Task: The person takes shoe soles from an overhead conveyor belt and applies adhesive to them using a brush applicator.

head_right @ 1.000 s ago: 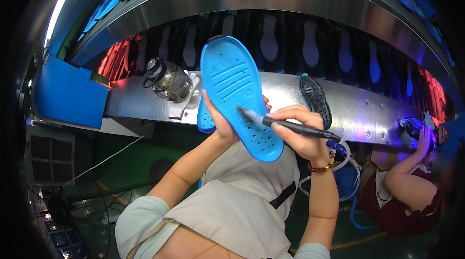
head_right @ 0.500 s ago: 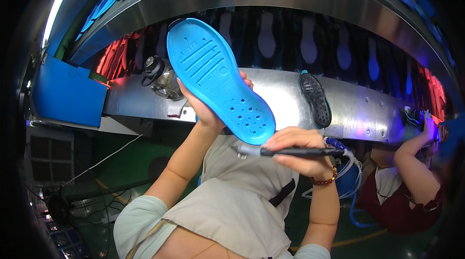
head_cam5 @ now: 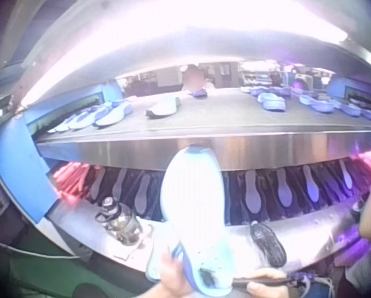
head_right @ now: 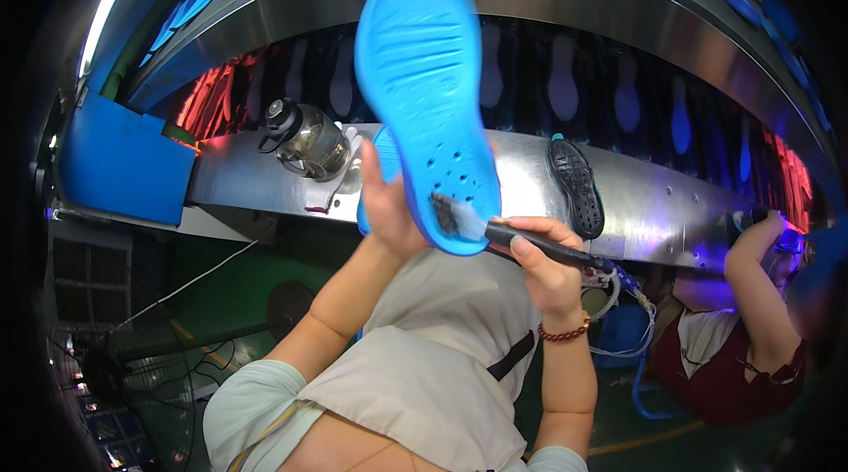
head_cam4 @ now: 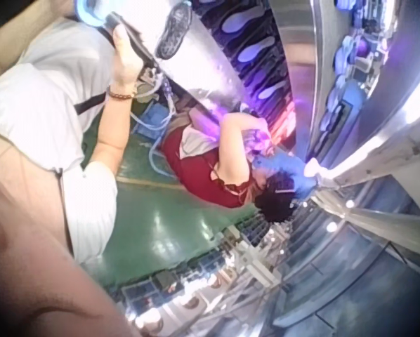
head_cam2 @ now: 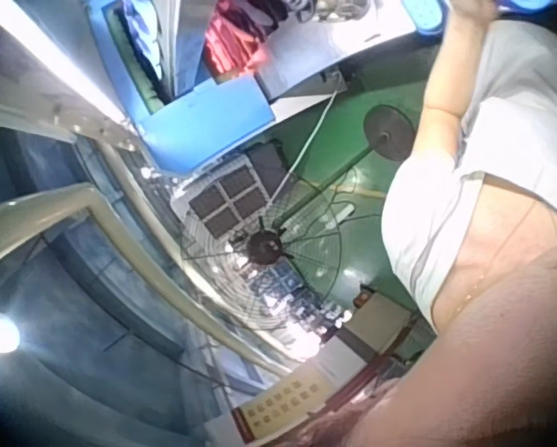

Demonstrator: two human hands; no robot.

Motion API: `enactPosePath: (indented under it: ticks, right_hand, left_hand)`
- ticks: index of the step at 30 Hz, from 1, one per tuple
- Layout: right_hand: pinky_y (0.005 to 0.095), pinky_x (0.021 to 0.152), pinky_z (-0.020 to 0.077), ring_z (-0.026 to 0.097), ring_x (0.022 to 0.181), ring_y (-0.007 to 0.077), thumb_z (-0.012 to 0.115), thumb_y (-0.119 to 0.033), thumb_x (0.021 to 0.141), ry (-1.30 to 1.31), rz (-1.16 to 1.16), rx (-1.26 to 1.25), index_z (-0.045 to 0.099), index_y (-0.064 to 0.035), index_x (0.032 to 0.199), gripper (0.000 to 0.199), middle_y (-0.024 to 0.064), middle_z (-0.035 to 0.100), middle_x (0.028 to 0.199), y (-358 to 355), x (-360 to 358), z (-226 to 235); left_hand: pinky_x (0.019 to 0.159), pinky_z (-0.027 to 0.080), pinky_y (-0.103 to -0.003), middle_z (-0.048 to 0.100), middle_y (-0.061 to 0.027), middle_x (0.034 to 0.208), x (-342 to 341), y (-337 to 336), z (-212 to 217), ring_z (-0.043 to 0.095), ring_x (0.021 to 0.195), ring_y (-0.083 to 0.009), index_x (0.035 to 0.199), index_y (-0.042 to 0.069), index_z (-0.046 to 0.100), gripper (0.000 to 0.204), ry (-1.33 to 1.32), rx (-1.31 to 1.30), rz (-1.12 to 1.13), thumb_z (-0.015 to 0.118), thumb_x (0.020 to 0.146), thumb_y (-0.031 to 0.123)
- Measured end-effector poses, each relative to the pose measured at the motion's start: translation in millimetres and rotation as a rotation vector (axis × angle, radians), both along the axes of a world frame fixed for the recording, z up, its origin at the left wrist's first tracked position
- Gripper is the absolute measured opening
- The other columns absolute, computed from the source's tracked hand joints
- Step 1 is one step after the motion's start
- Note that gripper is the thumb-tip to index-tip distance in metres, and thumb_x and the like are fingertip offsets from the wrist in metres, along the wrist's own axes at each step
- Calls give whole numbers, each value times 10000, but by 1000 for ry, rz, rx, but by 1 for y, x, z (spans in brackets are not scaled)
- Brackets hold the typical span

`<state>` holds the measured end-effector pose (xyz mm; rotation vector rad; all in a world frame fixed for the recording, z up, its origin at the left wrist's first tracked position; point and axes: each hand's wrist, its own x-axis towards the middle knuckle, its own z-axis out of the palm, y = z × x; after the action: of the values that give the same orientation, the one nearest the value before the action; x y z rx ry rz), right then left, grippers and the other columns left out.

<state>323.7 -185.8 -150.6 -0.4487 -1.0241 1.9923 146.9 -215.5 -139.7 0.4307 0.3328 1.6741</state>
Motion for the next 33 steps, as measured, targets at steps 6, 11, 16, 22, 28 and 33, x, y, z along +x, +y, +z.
enactPosePath:
  ticks: [6,11,16,22,28,33]
  right_hand:
    - [261,704,495,621,804,161,623,37,700,-494,237,497,622,51,896,197,158,635,922,5,15,34]
    - [309,779,490,621,874,245,627,43,693,-504,245,636,623,21,900,208,169,630,932,12,19,37]
    - [295,773,495,620,884,240,671,-14,693,-437,557,870,623,14,898,212,152,632,932,17,21,51]
    - [301,766,493,621,876,243,644,1,708,-451,489,940,623,0,886,180,134,639,912,23,17,49]
    - [309,762,497,627,866,233,666,20,681,-451,409,1004,628,5,871,194,141,639,913,36,25,57]
    - [308,763,496,625,866,259,664,25,674,-553,536,1041,627,10,882,212,140,642,893,35,30,52]
  left_hand:
    - [938,381,-417,448,-157,1234,-9,-7,-23,474,1108,-287,1309,35,293,668,203,-49,-86,408,824,480]
    - [844,461,-333,511,-189,1133,-18,-6,-9,549,1000,-239,1261,-15,336,553,140,-29,-377,465,832,310]
    - [834,449,-327,530,-167,1115,-26,-6,-2,559,963,-216,1236,-18,382,555,195,-201,-595,480,820,337]
    - [877,407,-314,506,-187,1151,-34,-3,3,529,1008,-228,1221,-49,411,574,505,-331,-749,482,763,289]
    - [891,396,-303,498,-168,1176,-46,-6,5,525,1013,-215,1251,-37,385,588,588,-419,-761,479,805,334]
    - [862,411,-308,493,-156,1176,-54,-10,-9,523,1003,-208,1255,0,390,572,568,-403,-748,464,814,357]
